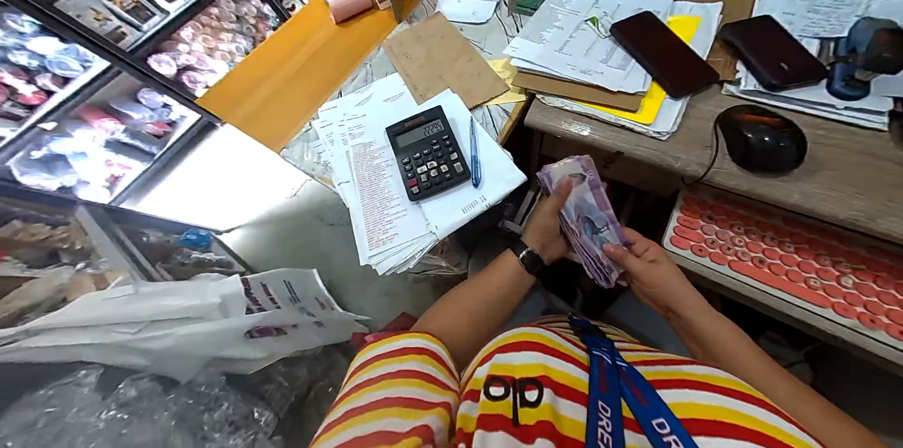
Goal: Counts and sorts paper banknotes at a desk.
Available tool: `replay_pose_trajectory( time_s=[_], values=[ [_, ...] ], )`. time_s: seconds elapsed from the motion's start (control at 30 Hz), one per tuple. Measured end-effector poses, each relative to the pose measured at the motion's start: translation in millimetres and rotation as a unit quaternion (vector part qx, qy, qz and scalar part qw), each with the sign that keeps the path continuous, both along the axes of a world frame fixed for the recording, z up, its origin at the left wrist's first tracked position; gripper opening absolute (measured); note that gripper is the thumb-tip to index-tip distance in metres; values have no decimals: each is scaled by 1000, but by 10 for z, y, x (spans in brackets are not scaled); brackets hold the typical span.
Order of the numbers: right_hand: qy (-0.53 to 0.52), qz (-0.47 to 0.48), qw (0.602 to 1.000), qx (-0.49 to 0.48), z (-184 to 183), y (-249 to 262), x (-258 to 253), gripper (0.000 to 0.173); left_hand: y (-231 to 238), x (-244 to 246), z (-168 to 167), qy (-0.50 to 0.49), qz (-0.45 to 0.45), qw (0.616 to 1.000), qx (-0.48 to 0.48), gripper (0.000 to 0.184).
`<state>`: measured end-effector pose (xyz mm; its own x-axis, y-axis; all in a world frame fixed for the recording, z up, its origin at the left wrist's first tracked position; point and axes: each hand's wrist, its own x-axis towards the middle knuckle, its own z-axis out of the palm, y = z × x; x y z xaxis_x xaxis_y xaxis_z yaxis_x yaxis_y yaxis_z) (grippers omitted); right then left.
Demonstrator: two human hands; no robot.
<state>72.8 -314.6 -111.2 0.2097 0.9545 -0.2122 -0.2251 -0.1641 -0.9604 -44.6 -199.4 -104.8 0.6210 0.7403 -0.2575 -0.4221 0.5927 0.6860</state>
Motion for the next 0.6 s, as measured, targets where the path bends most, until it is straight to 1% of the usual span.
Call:
replay_pose_trajectory(
  time_s=[0.03, 0.1, 0.17, 0.23, 0.27, 0.3, 0.33, 0.4, 0.47, 0.53, 0.6],
  values=[
    [-42, -15, 999, 11, -40, 9, -4, 22, -82, -17, 24, 54, 2, 999, 7, 48],
    [-130, -30, 991, 12, -109, 21, -22, 27, -232, -52, 18, 113, 14, 992, 48, 48],
    [-229, 11, 973, -10, -147, -21, -75, 35, -315, -43, -1, 164, 53, 983, 63, 40],
    [-293, 83, 952, -37, -177, -53, -96, 42, -294, -77, -104, 195, 56, 975, 85, 40],
    [-300, 105, 947, -44, -183, -43, -86, 46, -271, -104, -165, 204, 50, 972, 102, 41],
    [-297, 104, 948, -41, -189, -17, -80, 52, -255, -118, -213, 209, 46, 969, 122, 42],
    [-289, 74, 954, -25, -194, 17, -109, 55, -263, -117, -240, 212, 41, 966, 144, 43],
    [-250, -23, 968, 18, -223, 96, -295, 52, -358, -87, -258, 224, 21, 955, 194, 47],
    [-209, -83, 973, 50, -280, 132, -420, 50, -382, -57, -235, 253, 2, 939, 233, 47],
    [-184, -80, 979, 46, -271, 144, -355, 48, -288, -71, -242, 263, -27, 936, 230, 41],
    [-172, -89, 980, 34, -210, 187, -210, 45, -204, -137, -247, 269, -61, 932, 233, 40]
  ],
)
